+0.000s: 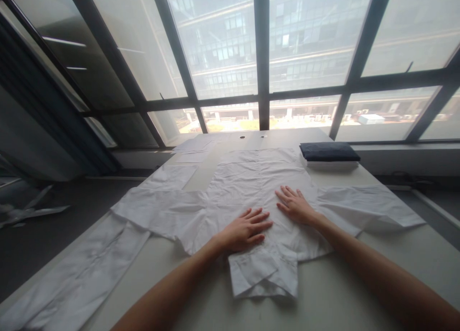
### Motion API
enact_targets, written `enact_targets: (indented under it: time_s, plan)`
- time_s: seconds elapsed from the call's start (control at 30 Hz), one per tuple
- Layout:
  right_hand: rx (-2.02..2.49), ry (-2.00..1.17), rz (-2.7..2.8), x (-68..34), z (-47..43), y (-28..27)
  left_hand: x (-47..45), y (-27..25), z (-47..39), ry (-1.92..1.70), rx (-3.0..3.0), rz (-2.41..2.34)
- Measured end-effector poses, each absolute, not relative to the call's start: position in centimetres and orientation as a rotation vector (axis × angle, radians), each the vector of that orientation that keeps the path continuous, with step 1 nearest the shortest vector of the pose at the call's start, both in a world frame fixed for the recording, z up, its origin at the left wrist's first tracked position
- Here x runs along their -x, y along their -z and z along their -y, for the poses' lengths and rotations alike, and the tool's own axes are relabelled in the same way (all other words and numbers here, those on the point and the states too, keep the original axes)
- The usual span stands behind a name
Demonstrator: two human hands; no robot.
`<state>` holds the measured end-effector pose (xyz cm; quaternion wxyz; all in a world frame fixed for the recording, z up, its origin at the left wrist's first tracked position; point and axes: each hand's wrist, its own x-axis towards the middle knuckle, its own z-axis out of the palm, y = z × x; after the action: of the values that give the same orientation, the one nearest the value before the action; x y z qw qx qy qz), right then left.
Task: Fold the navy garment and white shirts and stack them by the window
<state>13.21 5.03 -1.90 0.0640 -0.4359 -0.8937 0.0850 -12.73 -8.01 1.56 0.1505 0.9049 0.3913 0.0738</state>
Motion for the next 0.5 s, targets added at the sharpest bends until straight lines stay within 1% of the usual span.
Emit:
enact_targets:
  time_s: [0.07,0.13,0.2,0.3,0.33,0.4,0.5]
  plan:
    - [1.320,-0.251,2.700,-13.2,-5.0,1.9,12.7,-1.8,8.0,-0.285,-2.534,-1.093]
    - [1.319,-0.246,2.697,-13.2,-5.0,1.9,12.7,-2.2,7.7,-0.453,-2.396,-1.051]
    - [1.316,-0.248,2.696,-13.2,-5.0,1.9,12.7,-2.8,7.2,-0.753,-2.125,-1.025]
    - [1.317,-0.252,2.700,-13.2,-5.0,1.9,13.4,-3.6,6.0,-1.197,-1.478,-0.930]
    - [1.317,-0.248,2.700,-13.2,-5.0,1.9,13.8,-3.6,5.5,-1.261,-1.256,-0.878]
    - [1.319,-0.238,2.702,-13.2,-5.0,2.0,15.1,-3.4,4.6,-1.274,-0.881,-0.824]
    - [1.332,-0.230,2.708,-13.3,-5.0,2.0,17.4,-2.4,3.5,-1.254,-0.499,-0.859]
